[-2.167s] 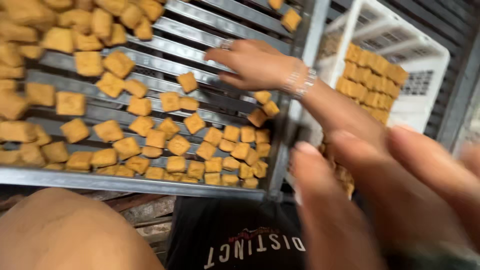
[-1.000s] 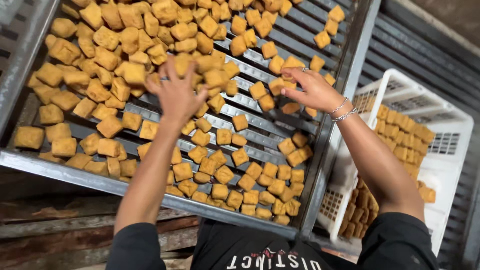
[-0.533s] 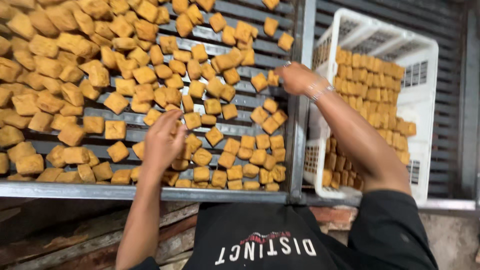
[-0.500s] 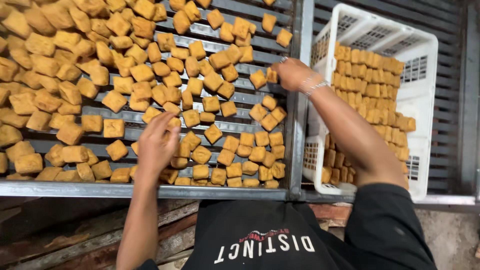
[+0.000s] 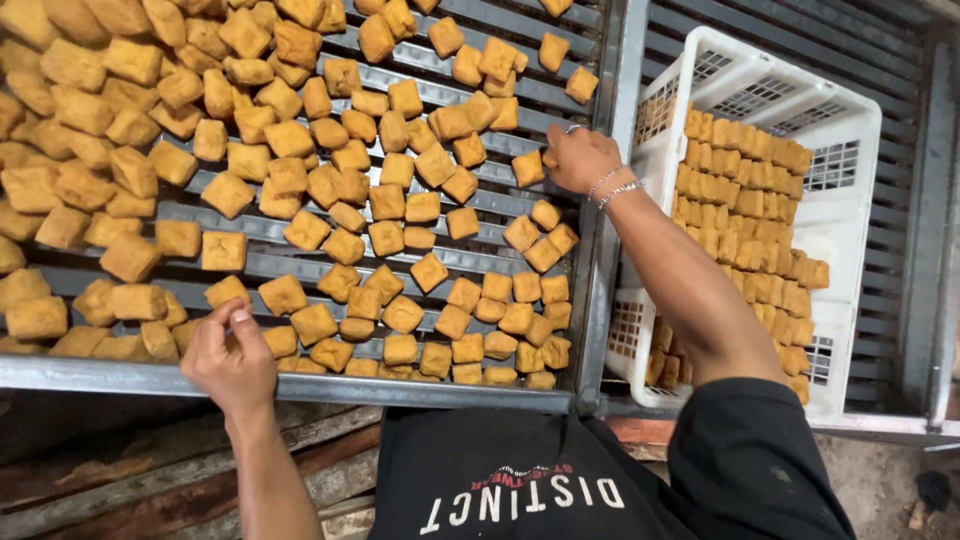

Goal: The person picks up fried tofu cubes one at a time from slatted metal draining racks and packs them tightly into white plastic baskets, arranging the pieces in neat rows. They work across several racks, filling baskets with the tofu pieces by hand.

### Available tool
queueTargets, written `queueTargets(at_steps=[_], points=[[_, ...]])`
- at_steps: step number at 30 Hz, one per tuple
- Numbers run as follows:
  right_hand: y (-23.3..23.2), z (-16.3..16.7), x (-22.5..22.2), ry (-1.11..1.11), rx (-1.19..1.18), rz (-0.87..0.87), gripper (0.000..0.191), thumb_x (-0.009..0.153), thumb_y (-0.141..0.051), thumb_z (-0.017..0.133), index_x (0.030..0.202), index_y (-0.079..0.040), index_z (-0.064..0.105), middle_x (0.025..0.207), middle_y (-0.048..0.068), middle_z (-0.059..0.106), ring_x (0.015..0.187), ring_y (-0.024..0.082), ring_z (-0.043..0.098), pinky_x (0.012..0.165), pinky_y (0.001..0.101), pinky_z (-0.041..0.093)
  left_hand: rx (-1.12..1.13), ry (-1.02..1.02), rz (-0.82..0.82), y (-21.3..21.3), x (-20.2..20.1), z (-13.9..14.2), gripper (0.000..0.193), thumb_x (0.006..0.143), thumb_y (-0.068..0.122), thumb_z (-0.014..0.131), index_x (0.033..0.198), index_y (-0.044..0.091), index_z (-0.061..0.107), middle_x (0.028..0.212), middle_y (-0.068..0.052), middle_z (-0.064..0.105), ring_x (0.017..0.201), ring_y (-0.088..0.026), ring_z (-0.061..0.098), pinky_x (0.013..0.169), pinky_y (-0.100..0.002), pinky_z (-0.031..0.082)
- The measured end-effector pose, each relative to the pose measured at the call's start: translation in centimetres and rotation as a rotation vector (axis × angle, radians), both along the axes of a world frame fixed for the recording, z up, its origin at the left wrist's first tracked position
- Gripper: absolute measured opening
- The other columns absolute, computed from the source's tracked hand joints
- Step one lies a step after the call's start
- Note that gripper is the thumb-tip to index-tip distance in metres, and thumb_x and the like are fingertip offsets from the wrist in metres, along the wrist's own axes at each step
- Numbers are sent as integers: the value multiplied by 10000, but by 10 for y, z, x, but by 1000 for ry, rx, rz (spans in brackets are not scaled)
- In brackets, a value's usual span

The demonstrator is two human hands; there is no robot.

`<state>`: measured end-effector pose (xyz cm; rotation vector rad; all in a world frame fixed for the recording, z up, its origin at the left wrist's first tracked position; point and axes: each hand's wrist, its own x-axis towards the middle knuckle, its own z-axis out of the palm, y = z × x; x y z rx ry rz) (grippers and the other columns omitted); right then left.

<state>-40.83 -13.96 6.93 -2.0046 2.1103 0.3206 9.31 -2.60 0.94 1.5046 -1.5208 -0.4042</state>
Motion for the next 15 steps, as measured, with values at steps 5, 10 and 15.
queueTargets(at_steps=[5, 10, 15], points=[[7, 2, 25, -213, -19, -118, 446, 797, -253, 774, 1092, -53, 505, 905, 229, 719, 884, 473, 688, 796, 556, 551, 47, -54, -22, -7, -1, 5, 93, 1035, 16, 655, 1068, -26, 731, 953, -151, 730, 819, -268, 699, 702, -353, 533], [-4, -24, 48, -263, -135, -100, 446, 828, -189, 760, 1156, -60, 488, 871, 265, 690, 848, 512, 663, 747, 576, 546, 34, -80, -44, -11, 0, 5, 91, 1047, 20, 645, 1070, -16, 725, 968, -134, 740, 872, -270, 720, 762, -359, 553], [-41, -25, 78, -480, -346, -149, 410, 855, -234, 776, 1103, -99, 478, 874, 202, 708, 855, 455, 704, 733, 547, 558, 67, -82, -22, -11, -2, 7, 97, 1031, 11, 645, 1077, -13, 727, 962, -135, 735, 869, -278, 711, 766, -367, 550]])
